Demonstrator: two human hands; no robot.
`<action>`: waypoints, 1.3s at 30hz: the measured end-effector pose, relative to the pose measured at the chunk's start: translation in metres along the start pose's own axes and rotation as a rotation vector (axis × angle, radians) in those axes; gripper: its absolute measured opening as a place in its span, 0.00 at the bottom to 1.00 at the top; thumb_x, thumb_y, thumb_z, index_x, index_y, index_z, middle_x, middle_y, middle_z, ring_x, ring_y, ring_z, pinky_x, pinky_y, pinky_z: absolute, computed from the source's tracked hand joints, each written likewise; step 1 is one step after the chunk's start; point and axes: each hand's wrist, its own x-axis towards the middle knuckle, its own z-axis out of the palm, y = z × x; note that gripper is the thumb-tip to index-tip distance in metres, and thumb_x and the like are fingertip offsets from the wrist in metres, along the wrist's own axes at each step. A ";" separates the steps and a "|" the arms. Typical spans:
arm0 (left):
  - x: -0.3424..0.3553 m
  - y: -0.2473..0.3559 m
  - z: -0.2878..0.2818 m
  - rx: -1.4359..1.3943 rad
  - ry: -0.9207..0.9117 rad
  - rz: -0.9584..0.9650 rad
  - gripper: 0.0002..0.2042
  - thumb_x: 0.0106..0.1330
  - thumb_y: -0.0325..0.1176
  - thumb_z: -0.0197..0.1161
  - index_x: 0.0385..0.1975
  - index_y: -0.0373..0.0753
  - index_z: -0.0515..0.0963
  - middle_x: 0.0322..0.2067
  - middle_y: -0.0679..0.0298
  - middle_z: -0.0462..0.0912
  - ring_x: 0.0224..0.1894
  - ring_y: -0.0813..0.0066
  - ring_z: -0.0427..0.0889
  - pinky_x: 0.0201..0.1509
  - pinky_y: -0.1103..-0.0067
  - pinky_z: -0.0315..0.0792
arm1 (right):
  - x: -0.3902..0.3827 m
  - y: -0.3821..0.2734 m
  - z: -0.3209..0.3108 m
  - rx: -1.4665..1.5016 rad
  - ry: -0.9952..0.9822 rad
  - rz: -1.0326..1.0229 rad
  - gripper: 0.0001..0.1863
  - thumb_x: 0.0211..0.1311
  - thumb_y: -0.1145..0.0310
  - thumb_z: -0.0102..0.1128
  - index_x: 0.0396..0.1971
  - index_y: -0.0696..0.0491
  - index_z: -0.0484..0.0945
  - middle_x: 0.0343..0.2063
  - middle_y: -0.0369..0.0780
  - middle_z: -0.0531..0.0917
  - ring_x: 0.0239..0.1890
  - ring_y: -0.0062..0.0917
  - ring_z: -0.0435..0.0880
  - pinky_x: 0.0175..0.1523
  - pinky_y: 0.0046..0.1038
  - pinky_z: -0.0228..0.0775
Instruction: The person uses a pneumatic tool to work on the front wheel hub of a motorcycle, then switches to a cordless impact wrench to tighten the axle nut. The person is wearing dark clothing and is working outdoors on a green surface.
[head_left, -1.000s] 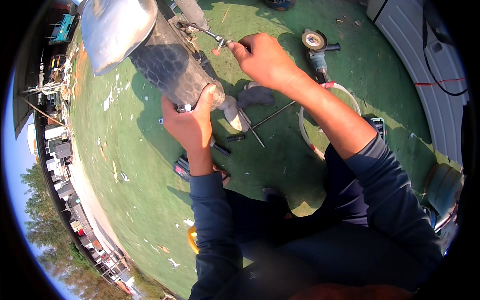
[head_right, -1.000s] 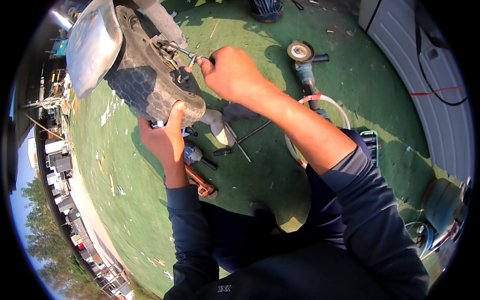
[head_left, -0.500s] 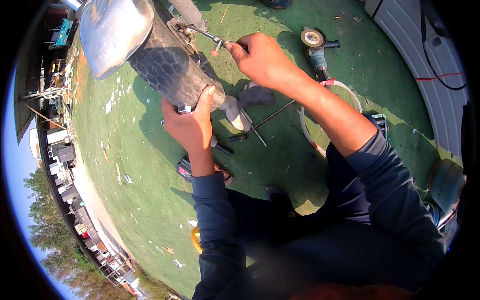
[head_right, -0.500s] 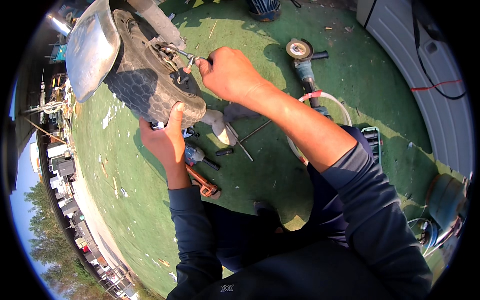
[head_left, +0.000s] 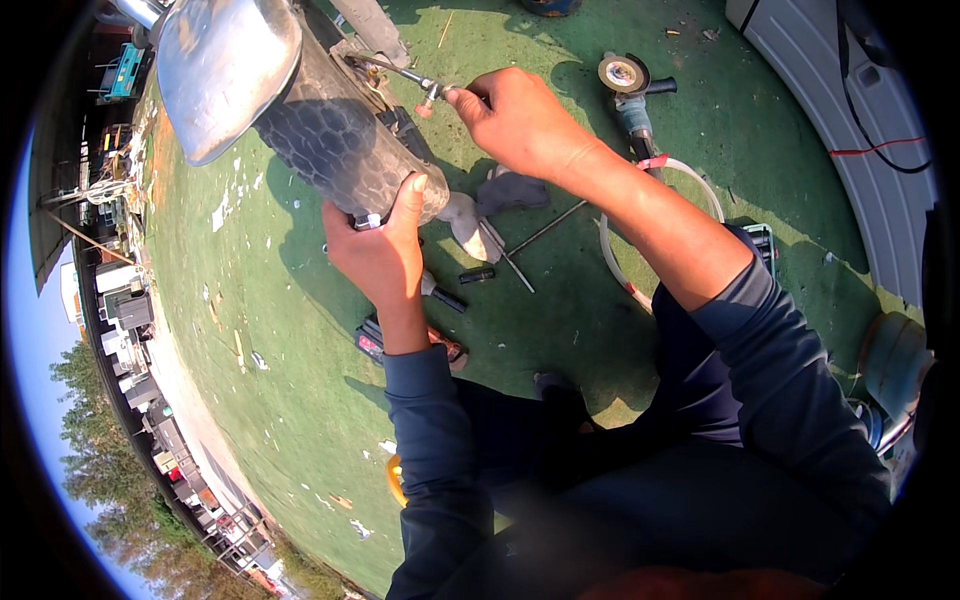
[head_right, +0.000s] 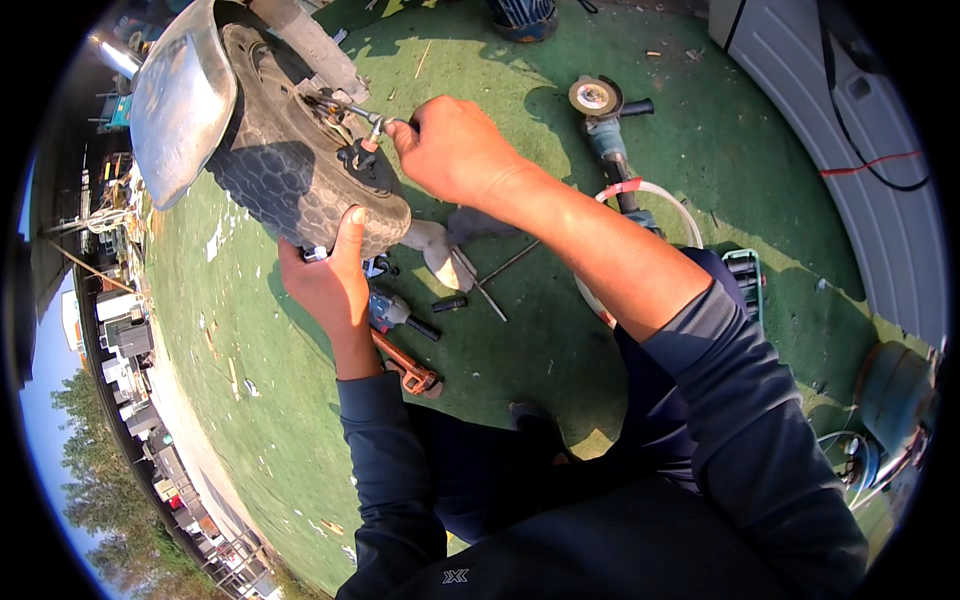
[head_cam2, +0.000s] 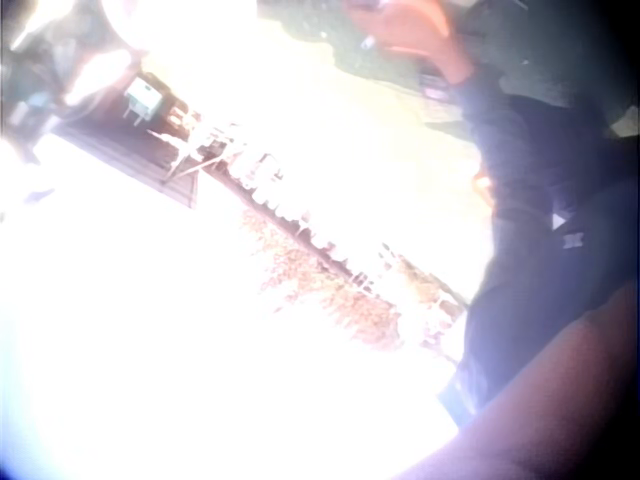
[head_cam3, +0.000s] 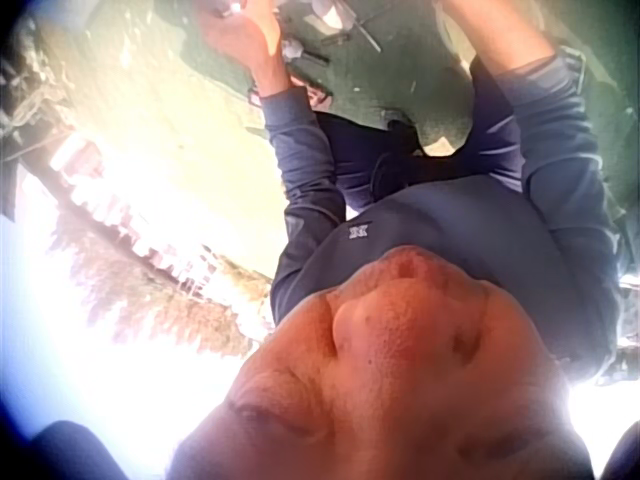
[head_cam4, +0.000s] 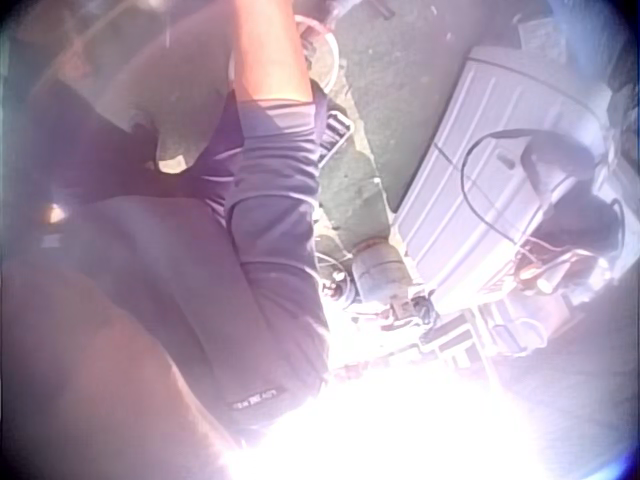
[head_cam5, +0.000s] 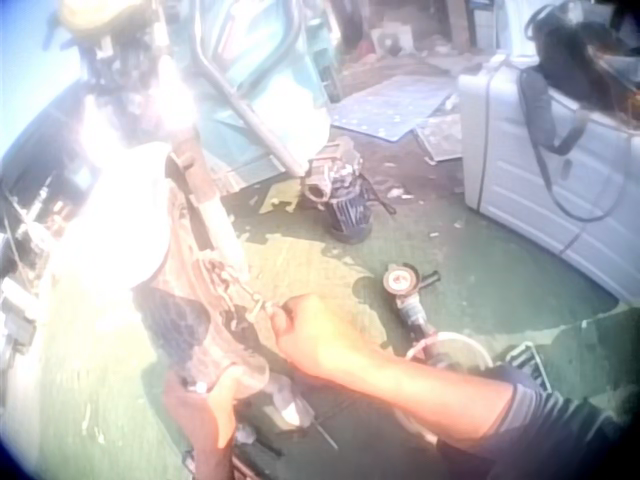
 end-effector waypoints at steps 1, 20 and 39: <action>0.000 0.000 0.000 -0.008 0.001 0.001 0.31 0.56 0.38 0.87 0.55 0.28 0.80 0.49 0.55 0.89 0.48 0.68 0.86 0.57 0.71 0.77 | 0.000 0.000 0.001 0.001 -0.004 0.002 0.25 0.76 0.55 0.57 0.33 0.66 0.87 0.32 0.62 0.86 0.40 0.59 0.87 0.52 0.52 0.79; 0.000 -0.002 0.001 -0.025 0.009 0.016 0.30 0.56 0.39 0.87 0.53 0.29 0.81 0.48 0.56 0.89 0.47 0.68 0.86 0.56 0.72 0.77 | 0.000 0.002 0.003 -0.007 0.020 -0.025 0.25 0.76 0.56 0.58 0.32 0.66 0.86 0.32 0.62 0.86 0.41 0.59 0.87 0.52 0.52 0.79; 0.001 -0.006 -0.002 0.123 0.035 0.015 0.30 0.54 0.39 0.88 0.50 0.29 0.81 0.44 0.56 0.90 0.43 0.69 0.87 0.51 0.72 0.79 | 0.001 0.003 0.001 -0.010 0.046 -0.060 0.23 0.76 0.55 0.59 0.33 0.63 0.86 0.28 0.58 0.86 0.36 0.58 0.87 0.47 0.50 0.79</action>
